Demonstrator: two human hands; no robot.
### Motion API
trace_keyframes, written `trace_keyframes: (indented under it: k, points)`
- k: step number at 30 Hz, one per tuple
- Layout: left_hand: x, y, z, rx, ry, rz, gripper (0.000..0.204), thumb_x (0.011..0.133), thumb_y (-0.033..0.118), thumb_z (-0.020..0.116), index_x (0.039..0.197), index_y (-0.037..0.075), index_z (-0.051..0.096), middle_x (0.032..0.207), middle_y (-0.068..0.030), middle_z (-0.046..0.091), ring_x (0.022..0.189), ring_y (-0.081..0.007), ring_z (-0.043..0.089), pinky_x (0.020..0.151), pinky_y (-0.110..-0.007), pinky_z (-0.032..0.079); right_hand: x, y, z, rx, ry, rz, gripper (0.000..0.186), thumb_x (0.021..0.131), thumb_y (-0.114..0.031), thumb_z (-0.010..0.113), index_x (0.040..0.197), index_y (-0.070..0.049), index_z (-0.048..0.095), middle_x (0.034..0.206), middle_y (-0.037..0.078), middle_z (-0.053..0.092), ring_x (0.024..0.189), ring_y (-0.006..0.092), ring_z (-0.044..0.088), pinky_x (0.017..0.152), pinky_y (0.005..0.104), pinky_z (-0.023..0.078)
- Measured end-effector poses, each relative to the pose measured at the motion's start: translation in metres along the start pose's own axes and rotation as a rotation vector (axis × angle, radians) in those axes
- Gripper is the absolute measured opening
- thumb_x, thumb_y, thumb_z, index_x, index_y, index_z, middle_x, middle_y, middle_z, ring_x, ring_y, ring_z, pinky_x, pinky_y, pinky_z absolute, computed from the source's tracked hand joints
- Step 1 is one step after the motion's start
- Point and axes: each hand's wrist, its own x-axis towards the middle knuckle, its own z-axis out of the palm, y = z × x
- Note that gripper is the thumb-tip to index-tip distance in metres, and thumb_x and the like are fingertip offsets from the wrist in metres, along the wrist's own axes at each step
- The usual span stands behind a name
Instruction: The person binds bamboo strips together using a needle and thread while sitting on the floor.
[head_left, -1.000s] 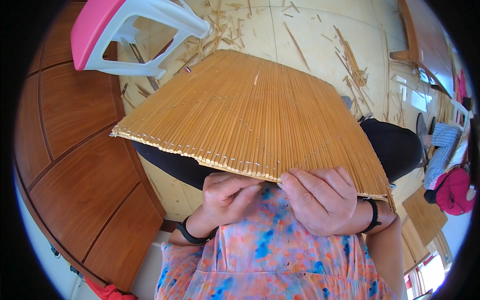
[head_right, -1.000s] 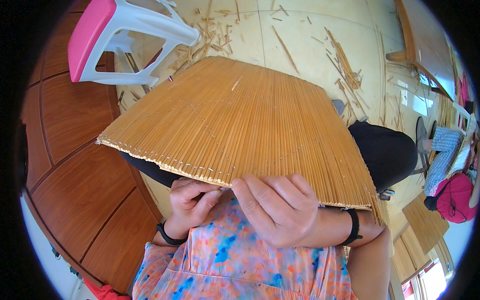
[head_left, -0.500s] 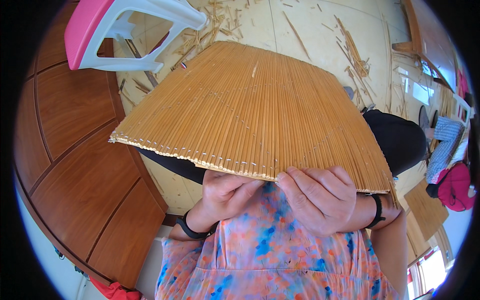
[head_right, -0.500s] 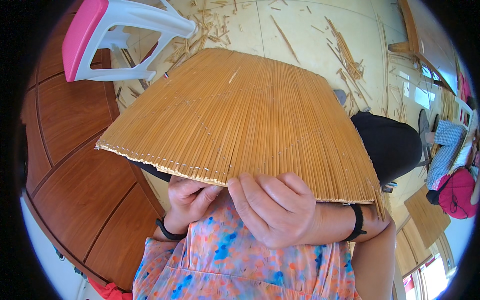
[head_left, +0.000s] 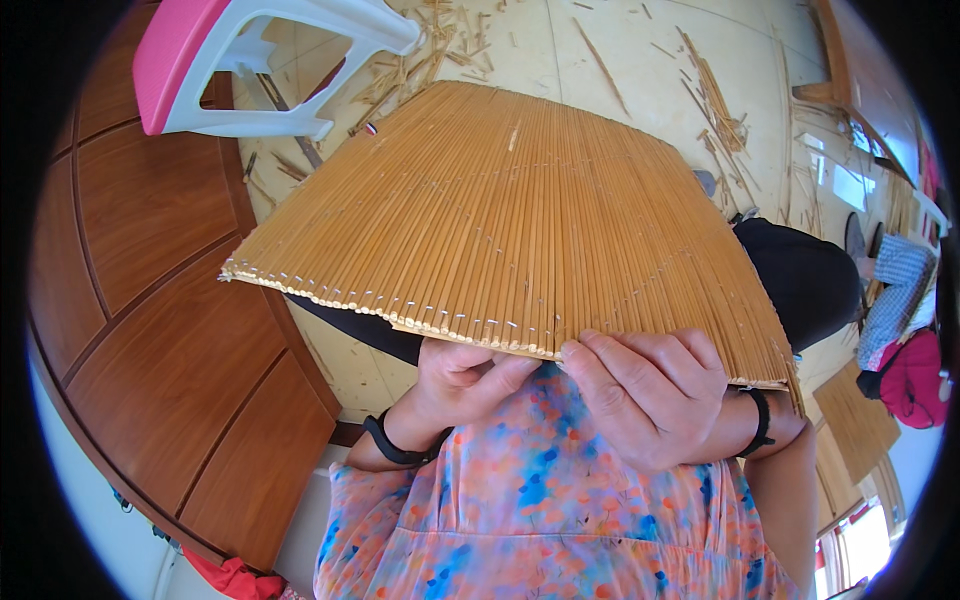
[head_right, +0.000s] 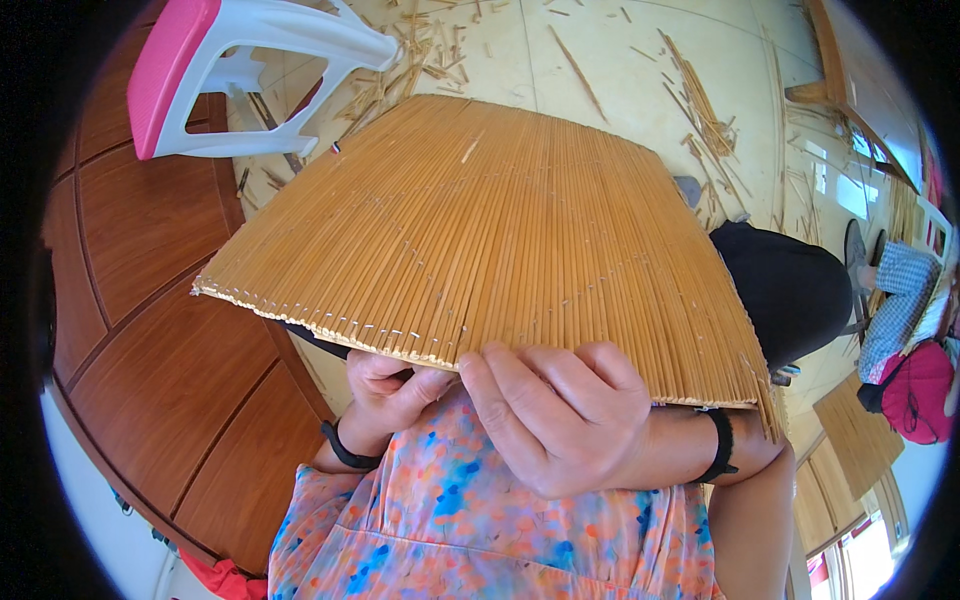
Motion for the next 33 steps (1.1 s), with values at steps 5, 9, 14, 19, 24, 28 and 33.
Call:
trace_keyframes:
  k: [5, 9, 14, 19, 24, 28, 33]
  points:
    - [-0.001, -0.007, -0.007, -0.019, -0.061, 0.006, 0.014, 0.083, 0.003, 0.069, 0.096, -0.002, 0.071, 0.09, -0.0089, 0.07, 0.083, -0.0211, 0.067, 0.076, -0.031, 0.051, 0.002, 0.001, -0.002, 0.002, -0.014, 0.032, 0.038, 0.059, -0.015, 0.062, 0.093, 0.0, 0.071, 0.085, 0.007, 0.067, 0.067, 0.0138, 0.061, 0.053, 0.0254, 0.034]
    - [0.002, -0.006, -0.012, -0.054, -0.119, 0.032, 0.016, 0.084, 0.001, 0.067, 0.099, -0.003, 0.07, 0.089, -0.0096, 0.069, 0.083, -0.0211, 0.066, 0.076, -0.031, 0.051, 0.003, 0.001, -0.002, 0.024, -0.014, 0.04, 0.038, 0.06, -0.015, 0.062, 0.093, 0.0, 0.071, 0.085, 0.007, 0.067, 0.067, 0.0139, 0.061, 0.053, 0.0254, 0.033]
    - [0.007, -0.005, -0.022, -0.035, -0.176, 0.072, 0.019, 0.085, 0.0, 0.066, 0.103, -0.003, 0.069, 0.092, -0.0098, 0.069, 0.085, -0.0213, 0.066, 0.077, -0.031, 0.051, 0.003, 0.003, 0.0, 0.022, -0.003, 0.018, 0.038, 0.061, -0.016, 0.062, 0.094, 0.001, 0.071, 0.085, 0.008, 0.067, 0.067, 0.0137, 0.06, 0.053, 0.0256, 0.032]
    - [0.008, -0.001, -0.034, -0.153, -0.28, -0.064, 0.019, 0.087, 0.002, 0.066, 0.106, -0.003, 0.069, 0.1, -0.01, 0.069, 0.093, -0.0217, 0.066, 0.082, -0.03, 0.05, 0.002, 0.001, 0.001, 0.059, -0.016, 0.037, 0.038, 0.062, -0.016, 0.063, 0.094, 0.002, 0.07, 0.085, 0.008, 0.066, 0.067, 0.0138, 0.059, 0.053, 0.0262, 0.031]
    - [0.002, -0.002, -0.031, -0.366, -0.207, -0.222, 0.025, 0.089, 0.003, 0.065, 0.114, -0.002, 0.066, 0.105, -0.0066, 0.069, 0.097, -0.017, 0.064, 0.085, -0.03, 0.05, 0.003, 0.0, 0.003, 0.035, -0.015, 0.013, 0.037, 0.062, -0.016, 0.064, 0.093, 0.002, 0.07, 0.085, 0.009, 0.066, 0.068, 0.0145, 0.058, 0.053, 0.0269, 0.031]
    - [-0.001, -0.006, -0.024, -0.404, -0.132, -0.212, 0.029, 0.086, -0.001, 0.067, 0.115, -0.001, 0.065, 0.108, -0.0065, 0.068, 0.1, -0.0157, 0.063, 0.087, -0.03, 0.05, 0.004, -0.001, 0.003, 0.054, 0.011, 0.009, 0.038, 0.059, -0.016, 0.063, 0.091, 0.004, 0.07, 0.085, 0.011, 0.066, 0.068, 0.0156, 0.057, 0.052, 0.027, 0.031]
    - [0.0, -0.004, -0.015, -0.446, -0.085, -0.175, 0.03, 0.084, -0.005, 0.068, 0.114, 0.0, 0.066, 0.111, -0.0075, 0.068, 0.101, -0.0158, 0.063, 0.088, -0.03, 0.05, 0.004, -0.001, 0.002, 0.058, 0.016, -0.016, 0.042, 0.054, -0.016, 0.06, 0.09, 0.005, 0.07, 0.084, 0.013, 0.065, 0.069, 0.0165, 0.056, 0.052, 0.0266, 0.031]
